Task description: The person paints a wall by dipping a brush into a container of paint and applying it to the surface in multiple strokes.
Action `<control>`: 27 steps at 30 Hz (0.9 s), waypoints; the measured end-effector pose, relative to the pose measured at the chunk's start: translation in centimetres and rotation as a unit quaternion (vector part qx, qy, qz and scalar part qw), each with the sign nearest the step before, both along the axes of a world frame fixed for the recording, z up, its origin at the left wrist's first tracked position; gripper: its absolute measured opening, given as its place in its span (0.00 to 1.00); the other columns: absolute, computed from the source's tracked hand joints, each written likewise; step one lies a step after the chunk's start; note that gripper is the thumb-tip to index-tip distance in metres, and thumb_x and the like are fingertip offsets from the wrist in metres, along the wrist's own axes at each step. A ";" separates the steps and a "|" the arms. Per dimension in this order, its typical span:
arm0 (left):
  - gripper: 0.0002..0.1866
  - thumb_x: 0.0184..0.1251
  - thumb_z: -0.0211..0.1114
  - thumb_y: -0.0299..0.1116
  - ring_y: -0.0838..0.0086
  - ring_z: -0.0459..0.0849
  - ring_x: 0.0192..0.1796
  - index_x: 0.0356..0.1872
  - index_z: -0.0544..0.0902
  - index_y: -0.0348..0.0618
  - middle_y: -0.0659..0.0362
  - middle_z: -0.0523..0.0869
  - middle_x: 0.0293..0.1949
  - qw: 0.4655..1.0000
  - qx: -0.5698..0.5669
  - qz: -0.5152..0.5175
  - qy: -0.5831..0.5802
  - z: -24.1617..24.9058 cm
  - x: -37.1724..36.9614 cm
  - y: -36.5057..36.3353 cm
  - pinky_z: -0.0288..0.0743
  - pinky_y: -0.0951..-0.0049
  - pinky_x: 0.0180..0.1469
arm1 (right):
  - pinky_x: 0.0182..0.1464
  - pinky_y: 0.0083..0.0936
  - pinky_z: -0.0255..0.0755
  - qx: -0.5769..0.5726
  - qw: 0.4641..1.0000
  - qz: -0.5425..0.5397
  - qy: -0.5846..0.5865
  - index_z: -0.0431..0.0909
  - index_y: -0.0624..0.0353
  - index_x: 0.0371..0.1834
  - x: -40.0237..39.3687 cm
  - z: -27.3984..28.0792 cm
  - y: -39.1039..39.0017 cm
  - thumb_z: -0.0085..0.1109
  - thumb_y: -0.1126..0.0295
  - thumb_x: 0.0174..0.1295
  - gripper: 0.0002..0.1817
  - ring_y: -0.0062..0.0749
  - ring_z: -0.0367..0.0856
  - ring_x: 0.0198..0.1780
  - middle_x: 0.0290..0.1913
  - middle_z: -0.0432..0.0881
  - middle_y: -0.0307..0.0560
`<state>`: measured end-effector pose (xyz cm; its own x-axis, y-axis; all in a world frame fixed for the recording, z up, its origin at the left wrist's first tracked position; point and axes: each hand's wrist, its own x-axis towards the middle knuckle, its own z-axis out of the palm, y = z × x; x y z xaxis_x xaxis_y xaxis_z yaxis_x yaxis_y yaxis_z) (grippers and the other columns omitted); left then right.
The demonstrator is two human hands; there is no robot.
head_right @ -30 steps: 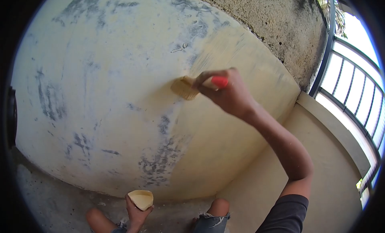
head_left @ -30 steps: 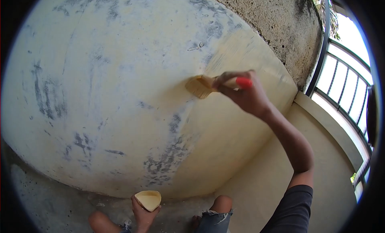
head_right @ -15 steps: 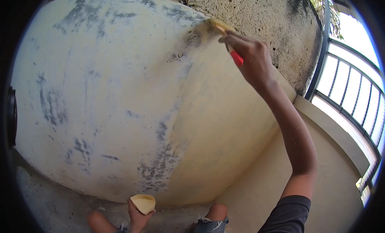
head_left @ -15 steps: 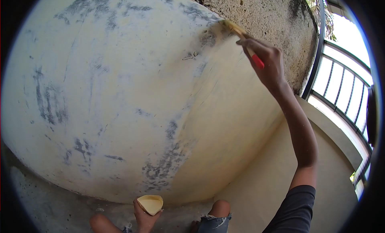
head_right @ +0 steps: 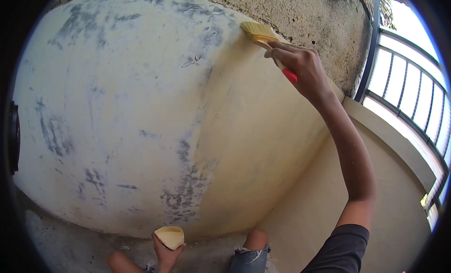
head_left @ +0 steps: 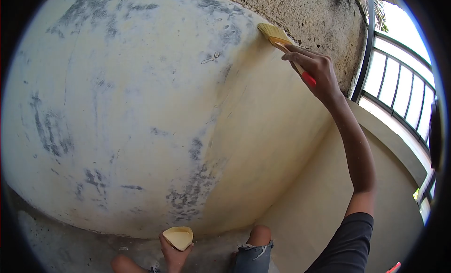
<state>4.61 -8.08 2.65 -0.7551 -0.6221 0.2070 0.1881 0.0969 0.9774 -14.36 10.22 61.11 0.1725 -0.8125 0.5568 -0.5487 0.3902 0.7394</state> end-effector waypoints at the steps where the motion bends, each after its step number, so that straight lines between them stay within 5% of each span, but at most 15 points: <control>1: 0.50 0.37 0.88 0.28 0.58 0.84 0.57 0.63 0.64 0.39 0.47 0.80 0.55 1.000 0.000 0.006 0.007 -0.1 0.0 0.0 0.78 0.58 0.60 | 0.59 0.37 0.85 -0.010 1.000 -0.029 -0.003 0.88 0.57 0.45 -0.9 -0.2 2.2 0.63 0.76 0.65 0.08 0.47 0.89 0.56 0.56 0.89 0.52; 6: 0.46 0.38 0.87 0.26 0.60 0.85 0.54 0.59 0.64 0.42 0.50 0.81 0.51 1.000 -0.012 0.003 -0.002 0.2 0.5 -0.2 0.79 0.60 0.58 | 0.60 0.39 0.84 -0.036 0.998 -0.056 0.000 0.87 0.57 0.47 0.3 0.0 4.5 0.62 0.75 0.65 0.10 0.47 0.87 0.59 0.60 0.87 0.52; 8: 0.46 0.37 0.87 0.26 0.60 0.85 0.54 0.59 0.64 0.42 0.50 0.81 0.51 1.000 -0.018 -0.003 -0.005 0.0 0.4 -0.1 0.79 0.61 0.58 | 0.60 0.38 0.84 -0.015 0.998 0.020 0.058 0.87 0.57 0.46 1.8 0.1 2.0 0.62 0.76 0.65 0.09 0.47 0.87 0.60 0.60 0.87 0.52; 13: 0.45 0.39 0.86 0.26 0.58 0.85 0.55 0.59 0.65 0.41 0.48 0.82 0.52 0.999 -0.052 0.006 -0.006 0.0 0.0 0.5 0.79 0.60 0.59 | 0.51 0.32 0.85 -0.035 0.998 0.015 -0.039 0.88 0.56 0.47 -0.7 -2.2 0.9 0.64 0.75 0.65 0.09 0.42 0.92 0.46 0.52 0.91 0.47; 14: 0.45 0.39 0.86 0.26 0.58 0.85 0.55 0.59 0.65 0.41 0.48 0.82 0.52 0.998 -0.058 -0.007 -0.013 0.4 0.2 0.6 0.79 0.60 0.59 | 0.49 0.29 0.84 -0.137 0.982 0.086 -0.103 0.88 0.57 0.46 -0.1 -4.4 1.2 0.66 0.76 0.66 0.08 0.36 0.92 0.43 0.49 0.92 0.46; 16: 0.45 0.38 0.88 0.30 0.54 0.83 0.55 0.58 0.67 0.40 0.46 0.81 0.51 1.000 -0.028 0.002 -0.006 1.1 0.5 0.9 0.76 0.56 0.60 | 0.45 0.20 0.82 -0.307 0.907 0.221 -0.186 0.89 0.61 0.45 1.7 -10.3 1.7 0.70 0.77 0.66 0.06 0.22 0.90 0.40 0.41 0.92 0.45; 18: 0.45 0.38 0.88 0.31 0.53 0.83 0.55 0.58 0.66 0.40 0.46 0.81 0.52 0.999 -0.052 -0.005 -0.017 0.1 0.4 0.8 0.76 0.56 0.59 | 0.44 0.22 0.83 -0.407 0.766 0.350 -0.355 0.86 0.65 0.46 3.6 -19.0 2.3 0.70 0.78 0.67 0.07 0.25 0.89 0.41 0.39 0.90 0.46; 23: 0.47 0.39 0.88 0.32 0.49 0.83 0.56 0.61 0.66 0.38 0.44 0.81 0.52 0.995 -0.095 0.002 -0.038 -0.6 1.0 1.3 0.76 0.54 0.59 | 0.44 0.23 0.87 -0.516 0.386 0.249 -0.723 0.80 0.66 0.53 7.0 -39.7 1.0 0.68 0.70 0.71 0.14 0.27 0.88 0.42 0.45 0.86 0.45; 24: 0.47 0.39 0.88 0.32 0.50 0.83 0.56 0.61 0.65 0.37 0.44 0.82 0.53 0.992 -0.118 0.016 -0.036 -1.0 1.3 1.3 0.76 0.54 0.59 | 0.44 0.23 0.87 -0.521 0.374 0.253 -0.725 0.80 0.66 0.53 6.8 -42.6 1.0 0.68 0.70 0.71 0.14 0.27 0.88 0.42 0.45 0.86 0.45; 26: 0.48 0.40 0.88 0.32 0.50 0.84 0.56 0.62 0.65 0.37 0.44 0.82 0.53 0.988 -0.143 0.043 -0.039 -1.1 1.3 1.5 0.77 0.54 0.60 | 0.42 0.19 0.87 -0.469 0.169 0.249 -0.830 0.79 0.63 0.55 6.4 -45.8 0.9 0.67 0.65 0.72 0.15 0.22 0.87 0.39 0.45 0.84 0.40; 27: 0.48 0.40 0.88 0.32 0.51 0.84 0.56 0.63 0.65 0.37 0.44 0.83 0.54 0.991 -0.130 0.027 -0.033 -1.1 1.4 1.4 0.77 0.55 0.60 | 0.42 0.19 0.87 -0.463 0.156 0.248 -0.837 0.79 0.63 0.55 6.3 -46.7 1.0 0.67 0.65 0.72 0.15 0.22 0.87 0.39 0.45 0.84 0.40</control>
<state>6.04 -6.64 1.51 -0.7394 -0.5938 0.3173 0.1132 0.3549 0.9280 -8.07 11.26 14.39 -0.9297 -0.3683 -0.0007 0.1957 -0.4921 -0.8483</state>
